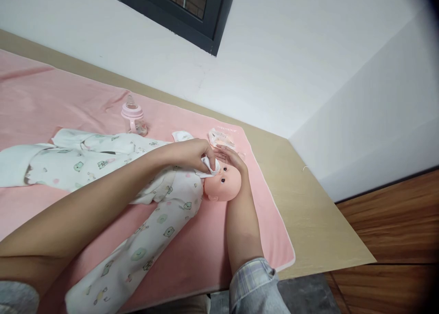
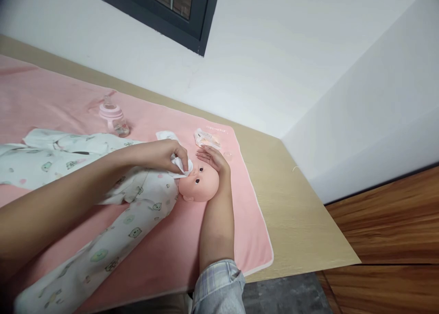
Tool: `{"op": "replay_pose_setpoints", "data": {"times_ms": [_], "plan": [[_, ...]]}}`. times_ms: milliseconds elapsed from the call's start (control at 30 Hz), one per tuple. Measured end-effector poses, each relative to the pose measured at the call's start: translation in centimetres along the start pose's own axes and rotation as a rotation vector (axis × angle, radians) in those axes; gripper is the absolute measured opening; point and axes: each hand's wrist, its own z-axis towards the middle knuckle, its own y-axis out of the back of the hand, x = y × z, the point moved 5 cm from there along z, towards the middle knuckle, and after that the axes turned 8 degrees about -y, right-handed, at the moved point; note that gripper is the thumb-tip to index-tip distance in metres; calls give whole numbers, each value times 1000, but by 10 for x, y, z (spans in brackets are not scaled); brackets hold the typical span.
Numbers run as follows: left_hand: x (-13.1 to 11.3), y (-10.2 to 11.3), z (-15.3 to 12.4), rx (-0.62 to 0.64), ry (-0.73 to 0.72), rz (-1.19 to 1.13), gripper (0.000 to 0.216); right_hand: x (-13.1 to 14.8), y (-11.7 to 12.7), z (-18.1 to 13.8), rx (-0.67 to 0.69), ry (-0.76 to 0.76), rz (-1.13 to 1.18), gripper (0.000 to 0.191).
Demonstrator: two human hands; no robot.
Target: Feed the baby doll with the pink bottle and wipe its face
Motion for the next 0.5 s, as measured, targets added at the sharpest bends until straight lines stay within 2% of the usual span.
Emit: {"op": "replay_pose_setpoints", "data": {"times_ms": [333, 500], "plan": [[8, 4, 1, -24, 14, 4, 22, 1, 0, -3, -13, 10, -5, 31], [9, 8, -1, -80, 16, 20, 22, 3, -5, -5, -9, 9, -10, 32]]}}
